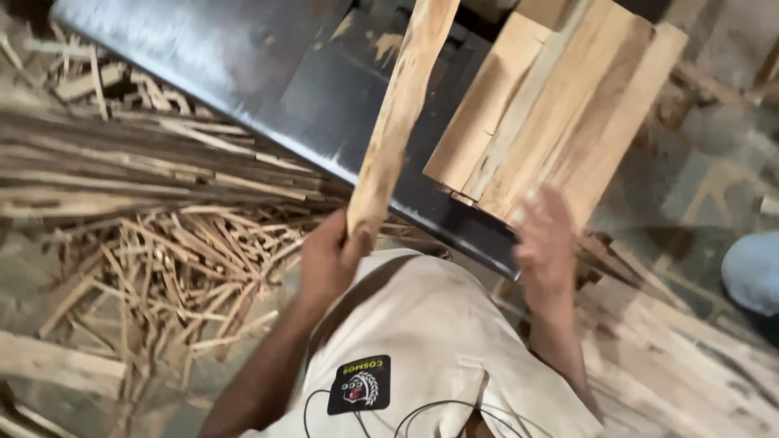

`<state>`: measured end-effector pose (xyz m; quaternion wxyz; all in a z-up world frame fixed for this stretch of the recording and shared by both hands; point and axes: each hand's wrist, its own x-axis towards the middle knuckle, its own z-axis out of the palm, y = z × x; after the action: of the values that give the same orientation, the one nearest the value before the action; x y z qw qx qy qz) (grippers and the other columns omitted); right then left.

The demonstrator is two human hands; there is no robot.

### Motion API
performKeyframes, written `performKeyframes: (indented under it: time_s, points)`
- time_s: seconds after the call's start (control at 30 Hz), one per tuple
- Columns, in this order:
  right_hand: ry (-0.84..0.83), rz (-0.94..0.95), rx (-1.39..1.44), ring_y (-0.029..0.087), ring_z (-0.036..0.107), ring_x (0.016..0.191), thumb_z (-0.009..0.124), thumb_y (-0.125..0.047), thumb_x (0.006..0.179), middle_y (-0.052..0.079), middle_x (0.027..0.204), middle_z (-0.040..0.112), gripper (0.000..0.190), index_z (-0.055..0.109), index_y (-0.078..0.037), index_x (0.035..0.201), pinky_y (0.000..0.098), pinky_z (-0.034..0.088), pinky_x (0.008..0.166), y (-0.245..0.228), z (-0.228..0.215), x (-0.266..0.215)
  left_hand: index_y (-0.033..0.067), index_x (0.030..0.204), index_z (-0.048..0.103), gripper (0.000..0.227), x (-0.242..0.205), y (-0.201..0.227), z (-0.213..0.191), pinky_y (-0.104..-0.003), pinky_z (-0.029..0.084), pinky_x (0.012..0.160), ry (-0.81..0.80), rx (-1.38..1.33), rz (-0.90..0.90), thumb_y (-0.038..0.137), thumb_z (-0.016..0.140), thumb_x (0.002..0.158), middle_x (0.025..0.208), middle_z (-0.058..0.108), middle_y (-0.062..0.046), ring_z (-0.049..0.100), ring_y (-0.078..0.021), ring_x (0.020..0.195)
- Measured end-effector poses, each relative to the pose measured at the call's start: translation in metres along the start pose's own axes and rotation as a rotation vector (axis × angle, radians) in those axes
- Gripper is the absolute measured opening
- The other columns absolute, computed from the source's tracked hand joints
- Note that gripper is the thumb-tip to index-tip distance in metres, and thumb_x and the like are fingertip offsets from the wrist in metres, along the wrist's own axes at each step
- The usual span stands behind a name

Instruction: Sort and arrange wooden boards next to a woodworking machine in a workshop setting.

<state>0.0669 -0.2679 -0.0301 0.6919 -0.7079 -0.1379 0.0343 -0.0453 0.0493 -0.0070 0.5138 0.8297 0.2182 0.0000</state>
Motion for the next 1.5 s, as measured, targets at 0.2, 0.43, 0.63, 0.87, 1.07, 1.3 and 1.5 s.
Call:
performKeyframes:
  time_s: [0.2,0.43,0.63,0.87,1.07,1.3,1.5]
  points:
    - [-0.178,-0.017,0.270,0.036,0.037,0.159,0.083,-0.050,0.092,0.016,0.178,0.012,0.127,-0.010,-0.013,0.169,0.0515,0.042,0.124,-0.055,0.070,0.030,0.0082,0.107,0.072,0.018,0.000,0.059,0.039,-0.044,0.054,0.070,0.108,0.107,0.473,0.021,0.071,0.094,0.092,0.071,-0.014,0.069,-0.0334,0.081]
    - [0.180,0.023,0.404,0.041,0.061,0.136,0.079,-0.009,0.094,0.026,0.157,0.044,0.093,0.016,-0.006,0.162,0.0535,0.054,0.114,-0.061,0.062,0.024,0.0021,0.127,0.066,0.042,0.006,0.089,0.049,-0.040,0.056,0.074,0.055,0.318,0.989,0.010,0.071,0.086,0.109,0.070,-0.014,0.069,-0.0290,0.086]
    - [0.206,-0.036,0.603,0.043,0.061,0.133,0.075,-0.007,0.093,0.026,0.150,0.049,0.091,0.014,-0.017,0.160,0.0567,0.055,0.110,-0.072,0.050,0.013,0.0029,0.130,0.066,0.047,0.007,0.085,0.053,-0.039,0.056,0.072,0.011,0.318,1.019,0.011,0.072,0.084,0.106,0.070,-0.012,0.068,-0.0280,0.083]
    - [0.234,-0.050,0.650,0.047,0.061,0.131,0.072,-0.020,0.098,0.030,0.145,0.052,0.081,0.019,-0.011,0.159,0.0597,0.053,0.109,-0.069,0.039,0.005,0.0059,0.129,0.067,0.046,0.012,0.081,0.064,-0.038,0.057,0.076,0.014,0.361,1.073,0.015,0.069,0.083,0.107,0.070,-0.011,0.069,-0.0274,0.086]
    - [0.254,-0.058,0.651,0.048,0.062,0.128,0.067,-0.040,0.101,0.033,0.139,0.058,0.073,0.033,0.002,0.150,0.0601,0.052,0.110,-0.064,0.038,0.000,0.0063,0.127,0.067,0.049,0.013,0.077,0.066,-0.041,0.056,0.081,0.006,0.365,1.060,0.026,0.072,0.083,0.109,0.069,-0.014,0.068,-0.0301,0.092]
    - [0.240,-0.038,0.712,0.044,0.062,0.130,0.069,-0.054,0.096,0.031,0.140,0.059,0.082,0.042,0.006,0.144,0.0574,0.051,0.111,-0.062,0.036,-0.003,0.0071,0.130,0.065,0.060,0.014,0.065,0.070,-0.045,0.054,0.081,-0.048,0.399,0.967,0.029,0.075,0.074,0.112,0.066,-0.015,0.066,-0.0338,0.095]
    - [0.204,-0.049,0.740,0.046,0.064,0.131,0.067,-0.059,0.100,0.034,0.142,0.062,0.087,0.047,0.011,0.148,0.0581,0.053,0.114,-0.060,0.030,-0.003,0.0038,0.130,0.064,0.058,0.012,0.073,0.069,-0.046,0.055,0.085,-0.021,0.407,0.999,0.028,0.072,0.078,0.120,0.067,-0.017,0.067,-0.0353,0.102]
